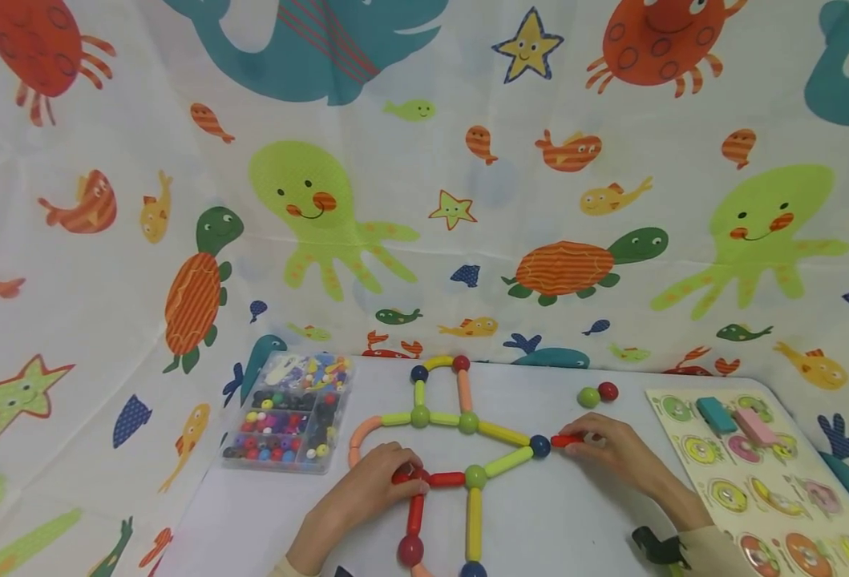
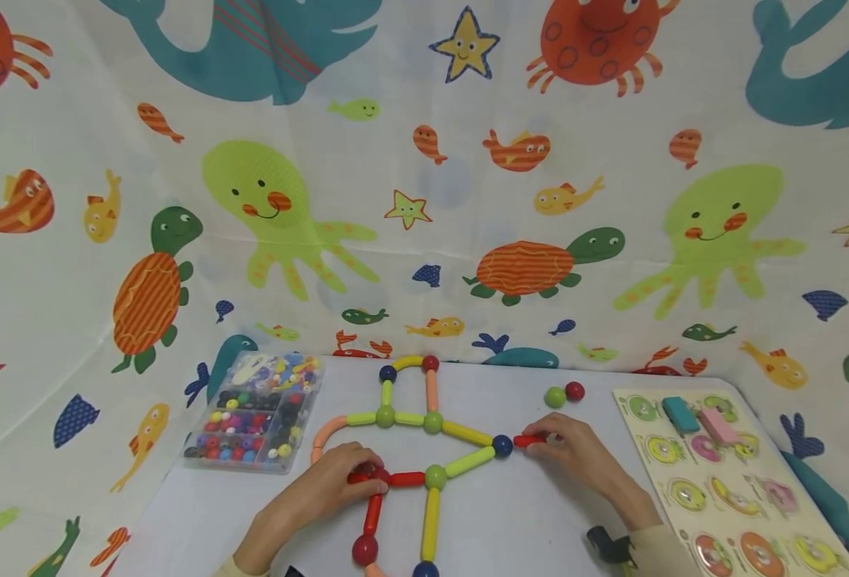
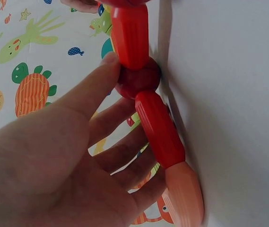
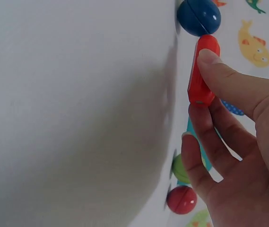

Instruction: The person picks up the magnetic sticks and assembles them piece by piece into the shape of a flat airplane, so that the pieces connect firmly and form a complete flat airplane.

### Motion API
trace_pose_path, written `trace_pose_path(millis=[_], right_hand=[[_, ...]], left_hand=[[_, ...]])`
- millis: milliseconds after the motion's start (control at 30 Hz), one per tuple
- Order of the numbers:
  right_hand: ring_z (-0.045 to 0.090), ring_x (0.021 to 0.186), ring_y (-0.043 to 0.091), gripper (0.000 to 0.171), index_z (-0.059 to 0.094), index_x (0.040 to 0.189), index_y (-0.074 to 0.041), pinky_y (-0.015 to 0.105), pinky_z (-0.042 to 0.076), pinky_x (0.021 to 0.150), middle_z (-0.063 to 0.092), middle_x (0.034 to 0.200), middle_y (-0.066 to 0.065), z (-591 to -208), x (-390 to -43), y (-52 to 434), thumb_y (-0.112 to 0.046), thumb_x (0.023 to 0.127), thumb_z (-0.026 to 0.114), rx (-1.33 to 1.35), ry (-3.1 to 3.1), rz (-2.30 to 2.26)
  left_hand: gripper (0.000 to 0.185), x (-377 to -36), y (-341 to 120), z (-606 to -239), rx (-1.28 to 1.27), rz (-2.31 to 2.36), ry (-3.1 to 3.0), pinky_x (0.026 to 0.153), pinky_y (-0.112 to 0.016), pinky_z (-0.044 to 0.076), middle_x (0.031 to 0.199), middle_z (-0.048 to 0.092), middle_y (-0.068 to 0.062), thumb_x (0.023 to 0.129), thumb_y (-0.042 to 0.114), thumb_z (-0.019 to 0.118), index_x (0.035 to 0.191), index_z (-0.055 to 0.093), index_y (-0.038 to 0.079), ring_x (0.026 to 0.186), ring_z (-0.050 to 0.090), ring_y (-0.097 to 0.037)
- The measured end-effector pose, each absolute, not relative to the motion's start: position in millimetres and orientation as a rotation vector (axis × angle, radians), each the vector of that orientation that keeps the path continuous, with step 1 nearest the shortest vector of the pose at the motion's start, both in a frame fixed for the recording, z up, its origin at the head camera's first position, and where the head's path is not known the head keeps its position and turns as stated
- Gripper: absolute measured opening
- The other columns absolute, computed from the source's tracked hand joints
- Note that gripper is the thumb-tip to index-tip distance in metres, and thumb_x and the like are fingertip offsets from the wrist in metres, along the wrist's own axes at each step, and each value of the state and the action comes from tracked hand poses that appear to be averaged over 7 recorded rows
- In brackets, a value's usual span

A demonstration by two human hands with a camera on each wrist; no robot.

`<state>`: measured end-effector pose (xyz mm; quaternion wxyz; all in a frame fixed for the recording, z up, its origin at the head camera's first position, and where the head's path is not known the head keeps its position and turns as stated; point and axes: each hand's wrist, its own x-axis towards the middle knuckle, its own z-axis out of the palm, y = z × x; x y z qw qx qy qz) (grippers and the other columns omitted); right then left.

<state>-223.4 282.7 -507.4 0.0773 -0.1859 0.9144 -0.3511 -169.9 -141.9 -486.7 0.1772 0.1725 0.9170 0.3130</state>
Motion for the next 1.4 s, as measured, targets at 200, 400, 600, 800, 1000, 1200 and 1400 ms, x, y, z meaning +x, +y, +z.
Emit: trace_pose_path(millis=[200,400,600,800,1000,1200,1400], right_hand=[[0.06,0.1,0.006,0.029,0.073,0.117,-0.024,0.03,0.054,0.086,0.07,0.109,-0.014,-507,-223,282,-0.032,0.09,0.076,-0.576,2.754,-1.04],[0.06,0.102,0.005,0.028,0.074,0.116,-0.025,0.028,0.054,0.086,0.07,0.11,-0.014,-509,-223,280,-0.026,0.089,0.078,-0.573,2.801,-1.031],[0.06,0.103,0.006,0.026,0.075,0.114,-0.025,0.025,0.053,0.089,0.069,0.108,-0.016,-510,-223,279,-0.021,0.088,0.079,-0.554,2.817,-1.029],[0.06,0.103,0.006,0.029,0.074,0.115,-0.024,0.028,0.054,0.089,0.069,0.108,-0.017,-509,-220,276,-0.02,0.087,0.08,-0.501,2.837,-1.014],[0.061,0.107,0.015,0.03,0.073,0.118,-0.024,0.028,0.054,0.089,0.07,0.113,-0.011,-501,-214,280,-0.023,0.088,0.079,-0.376,2.855,-0.996],[0.063,0.109,0.02,0.027,0.071,0.12,-0.024,0.03,0.053,0.088,0.071,0.118,-0.005,-496,-200,294,-0.025,0.093,0.075,-0.246,2.906,-0.962],[0.062,0.103,0.006,0.026,0.072,0.12,-0.027,0.026,0.053,0.086,0.072,0.114,-0.008,-494,-176,317,-0.033,0.095,0.072,-0.131,2.945,-0.91]], left_hand=[[0.033,-170,-140,-487,0.493,0.888,2.594,0.081,-0.025,0.052,0.094,0.06,0.013,0.09,0.047,0.074,0.112,0.072,0.022,0.087,0.051,-0.004],[0.033,-170,-139,-486,0.498,0.898,2.587,0.08,-0.025,0.051,0.094,0.06,0.013,0.09,0.047,0.074,0.112,0.072,0.022,0.086,0.051,-0.003],[0.034,-169,-139,-484,0.509,0.918,2.577,0.079,-0.024,0.051,0.093,0.059,0.013,0.091,0.047,0.073,0.113,0.072,0.021,0.086,0.052,-0.004],[0.034,-168,-138,-483,0.507,0.917,2.579,0.078,-0.024,0.05,0.093,0.058,0.013,0.091,0.047,0.073,0.113,0.072,0.021,0.086,0.051,-0.004],[0.034,-166,-139,-482,0.495,0.916,2.582,0.08,-0.025,0.051,0.095,0.06,0.012,0.09,0.047,0.073,0.113,0.072,0.021,0.088,0.053,-0.006],[0.034,-167,-141,-482,0.495,0.915,2.591,0.079,-0.025,0.05,0.095,0.059,0.012,0.091,0.047,0.073,0.112,0.072,0.021,0.088,0.053,-0.007],[0.034,-167,-143,-483,0.489,0.919,2.582,0.079,-0.025,0.05,0.094,0.059,0.012,0.09,0.047,0.073,0.113,0.072,0.022,0.088,0.053,-0.008]])
